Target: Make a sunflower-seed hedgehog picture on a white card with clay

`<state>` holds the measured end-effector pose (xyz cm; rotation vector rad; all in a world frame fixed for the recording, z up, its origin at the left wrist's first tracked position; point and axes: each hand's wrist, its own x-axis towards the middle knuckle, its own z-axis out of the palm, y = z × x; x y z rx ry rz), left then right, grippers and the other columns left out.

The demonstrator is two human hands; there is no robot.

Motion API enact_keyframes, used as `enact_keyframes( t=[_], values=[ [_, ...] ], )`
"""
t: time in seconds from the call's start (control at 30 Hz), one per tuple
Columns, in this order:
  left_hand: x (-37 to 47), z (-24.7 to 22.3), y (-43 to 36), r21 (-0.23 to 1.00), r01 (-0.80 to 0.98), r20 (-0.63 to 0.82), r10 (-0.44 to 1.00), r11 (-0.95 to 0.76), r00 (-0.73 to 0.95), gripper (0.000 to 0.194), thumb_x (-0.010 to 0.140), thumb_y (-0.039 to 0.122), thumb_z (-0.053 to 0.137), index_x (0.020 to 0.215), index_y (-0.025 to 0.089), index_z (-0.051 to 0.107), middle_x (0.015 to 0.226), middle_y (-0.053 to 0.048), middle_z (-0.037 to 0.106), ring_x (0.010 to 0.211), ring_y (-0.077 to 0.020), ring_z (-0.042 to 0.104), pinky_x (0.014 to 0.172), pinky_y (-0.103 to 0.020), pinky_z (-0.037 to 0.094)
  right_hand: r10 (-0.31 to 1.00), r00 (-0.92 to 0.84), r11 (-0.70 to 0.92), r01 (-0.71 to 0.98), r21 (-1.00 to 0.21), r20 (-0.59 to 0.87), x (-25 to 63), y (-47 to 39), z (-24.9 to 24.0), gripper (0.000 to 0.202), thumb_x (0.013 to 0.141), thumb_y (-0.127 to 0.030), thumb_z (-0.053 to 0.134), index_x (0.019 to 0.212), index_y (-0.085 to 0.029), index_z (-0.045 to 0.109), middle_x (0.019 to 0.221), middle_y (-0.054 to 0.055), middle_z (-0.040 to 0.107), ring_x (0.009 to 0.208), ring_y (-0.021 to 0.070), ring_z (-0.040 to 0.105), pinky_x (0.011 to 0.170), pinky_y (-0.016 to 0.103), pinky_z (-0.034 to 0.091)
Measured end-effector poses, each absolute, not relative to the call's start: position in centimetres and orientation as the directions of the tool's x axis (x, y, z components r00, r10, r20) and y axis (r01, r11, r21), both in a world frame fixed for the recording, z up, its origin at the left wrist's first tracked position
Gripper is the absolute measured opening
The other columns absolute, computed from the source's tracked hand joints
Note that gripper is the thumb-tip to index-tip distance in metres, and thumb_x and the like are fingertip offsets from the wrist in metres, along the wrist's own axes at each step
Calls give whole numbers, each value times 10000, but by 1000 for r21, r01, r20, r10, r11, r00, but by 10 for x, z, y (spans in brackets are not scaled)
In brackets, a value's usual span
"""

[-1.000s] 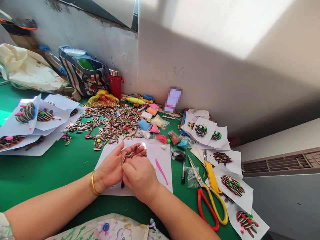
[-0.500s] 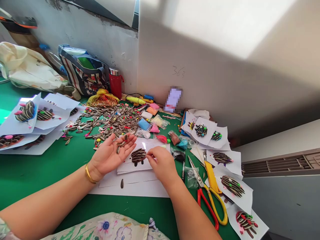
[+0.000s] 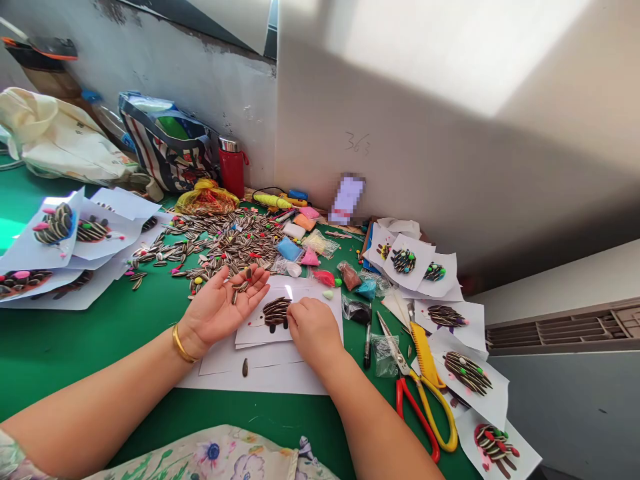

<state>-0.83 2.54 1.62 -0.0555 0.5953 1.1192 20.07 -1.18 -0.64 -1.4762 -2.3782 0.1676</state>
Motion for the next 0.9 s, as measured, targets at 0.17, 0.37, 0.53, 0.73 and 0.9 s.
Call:
enact_keyframes(
  t=[0.17, 0.37, 0.53, 0.73, 0.9],
  values=[
    [-8, 17, 25, 246, -856, -477, 826, 454, 301, 453, 1018, 463, 345, 1067, 116, 631, 1130, -176, 675, 1156, -244, 648, 998, -416, 543, 864, -448, 481, 868, -121, 229, 196, -11, -10, 147, 903, -121, 555, 803, -175, 650, 768, 43, 609, 737, 179, 507, 674, 307, 317],
    [-8, 17, 25, 246, -854, -474, 825, 459, 307, 460, 1016, 469, 341, 1069, 115, 630, 1130, -182, 670, 1145, -249, 653, 990, -413, 546, 864, -450, 476, 876, -78, 226, 194, -11, -15, 146, 888, -98, 555, 795, -170, 642, 760, 45, 597, 727, 182, 491, 671, 310, 300],
    [-7, 19, 24, 254, -850, -493, 818, 461, 296, 456, 1014, 468, 348, 1074, 113, 628, 1111, -188, 673, 1134, -250, 658, 978, -412, 552, 866, -448, 478, 872, -107, 222, 194, -11, -16, 148, 884, -89, 556, 800, -169, 649, 760, 43, 599, 728, 180, 494, 672, 306, 308],
    [-6, 21, 23, 259, -844, -500, 812, 470, 299, 455, 1017, 454, 341, 1100, 108, 625, 1121, -185, 672, 1141, -258, 653, 976, -417, 551, 859, -448, 496, 848, -185, 248, 198, -12, -7, 135, 917, -141, 567, 847, -178, 676, 795, 47, 626, 779, 186, 526, 707, 308, 343],
    [-5, 20, 22, 250, -841, -484, 814, 480, 320, 461, 1014, 461, 347, 1125, 110, 624, 1098, -182, 679, 1128, -253, 658, 959, -409, 559, 794, -521, 600, 758, -258, 315, 192, -21, 6, 167, 956, -203, 530, 918, -207, 693, 861, 49, 651, 827, 183, 542, 729, 314, 357]
  ],
)
